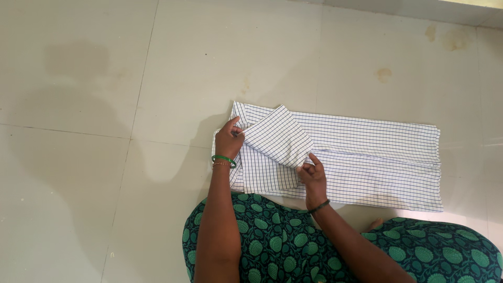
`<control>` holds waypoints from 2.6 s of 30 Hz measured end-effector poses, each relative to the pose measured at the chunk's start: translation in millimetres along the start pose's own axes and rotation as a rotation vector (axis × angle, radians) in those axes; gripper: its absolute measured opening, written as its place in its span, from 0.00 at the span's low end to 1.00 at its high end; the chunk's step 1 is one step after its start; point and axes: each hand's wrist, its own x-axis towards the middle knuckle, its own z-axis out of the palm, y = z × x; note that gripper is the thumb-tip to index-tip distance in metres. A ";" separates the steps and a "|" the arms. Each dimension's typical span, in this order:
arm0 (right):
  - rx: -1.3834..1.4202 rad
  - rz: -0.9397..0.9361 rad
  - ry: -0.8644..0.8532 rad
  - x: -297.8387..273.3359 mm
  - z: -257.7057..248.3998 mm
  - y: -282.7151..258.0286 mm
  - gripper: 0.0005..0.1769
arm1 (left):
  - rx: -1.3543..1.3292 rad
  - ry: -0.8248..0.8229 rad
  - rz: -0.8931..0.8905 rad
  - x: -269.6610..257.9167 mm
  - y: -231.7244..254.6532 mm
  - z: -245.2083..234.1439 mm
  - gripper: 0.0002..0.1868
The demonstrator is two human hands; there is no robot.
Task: The person folds a shirt by folding its sides and sleeves inward and folding the body into a compact rectangle by hand, then smooths it down.
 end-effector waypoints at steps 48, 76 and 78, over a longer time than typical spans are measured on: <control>-0.503 -0.379 0.096 9.1 9.0 -20.7 0.15 | 0.470 0.101 0.660 -16.5 26.3 26.7 0.17; -1.568 -0.508 -0.137 109.3 -82.4 -46.0 0.50 | 0.983 -0.317 0.583 -69.6 13.1 87.5 0.38; -1.630 -0.401 -0.066 120.5 -131.4 -49.5 0.48 | 0.950 -0.370 0.586 -68.4 6.0 84.6 0.39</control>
